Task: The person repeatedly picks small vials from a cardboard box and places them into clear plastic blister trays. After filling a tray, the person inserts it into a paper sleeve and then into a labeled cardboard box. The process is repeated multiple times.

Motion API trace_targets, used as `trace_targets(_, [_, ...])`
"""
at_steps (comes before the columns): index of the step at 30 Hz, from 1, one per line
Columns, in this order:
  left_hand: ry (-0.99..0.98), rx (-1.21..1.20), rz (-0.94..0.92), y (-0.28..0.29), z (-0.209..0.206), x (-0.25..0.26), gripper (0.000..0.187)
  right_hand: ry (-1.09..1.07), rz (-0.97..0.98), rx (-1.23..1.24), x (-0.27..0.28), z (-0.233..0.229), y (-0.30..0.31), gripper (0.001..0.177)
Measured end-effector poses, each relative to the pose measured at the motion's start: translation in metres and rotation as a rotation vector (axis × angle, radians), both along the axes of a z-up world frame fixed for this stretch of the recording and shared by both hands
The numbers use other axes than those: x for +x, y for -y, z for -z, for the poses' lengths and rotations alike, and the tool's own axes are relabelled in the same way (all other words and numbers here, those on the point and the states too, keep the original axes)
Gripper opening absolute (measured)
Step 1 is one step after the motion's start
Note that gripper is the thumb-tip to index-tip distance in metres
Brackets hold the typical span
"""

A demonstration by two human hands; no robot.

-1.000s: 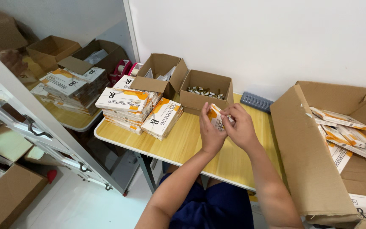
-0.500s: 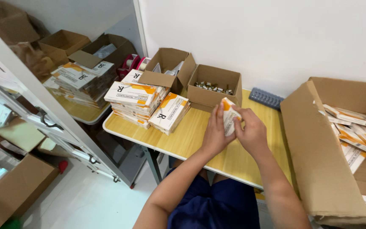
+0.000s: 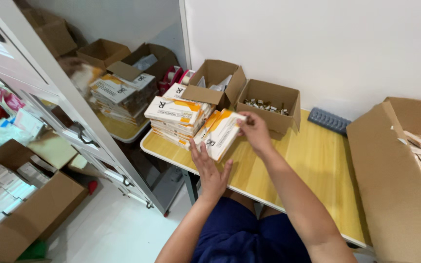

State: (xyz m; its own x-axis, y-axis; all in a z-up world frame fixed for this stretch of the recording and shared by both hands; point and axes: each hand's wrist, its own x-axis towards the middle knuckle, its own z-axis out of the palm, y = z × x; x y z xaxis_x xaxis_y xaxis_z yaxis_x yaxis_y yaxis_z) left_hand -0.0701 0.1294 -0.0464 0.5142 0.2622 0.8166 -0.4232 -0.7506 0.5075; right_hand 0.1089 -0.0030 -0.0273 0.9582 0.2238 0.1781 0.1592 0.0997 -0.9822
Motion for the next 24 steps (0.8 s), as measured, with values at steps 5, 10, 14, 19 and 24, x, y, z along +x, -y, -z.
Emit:
trace_targets(5, [-0.094,0.011,-0.012,-0.015,0.0,0.008,0.075,0.237,0.136,-0.168,-0.01,0.026,-0.031,0.041])
trace_targets(10, [-0.15,0.019,0.015,-0.021,0.008,0.013,0.061,0.213,0.216,-0.236,-0.026,0.044,-0.023,0.049])
trace_targets(14, [-0.164,0.043,0.0,-0.023,0.008,0.017,0.057,0.107,0.053,-0.069,-0.026,0.054,-0.024,0.052])
trace_targets(19, [-0.183,0.157,-0.075,-0.022,0.004,0.018,0.052,0.016,-0.044,0.072,-0.019,0.061,-0.025,0.057])
trace_targets(24, [-0.191,0.228,-0.174,-0.02,0.001,0.021,0.042,0.068,-0.082,-0.018,-0.024,0.056,-0.023,0.066])
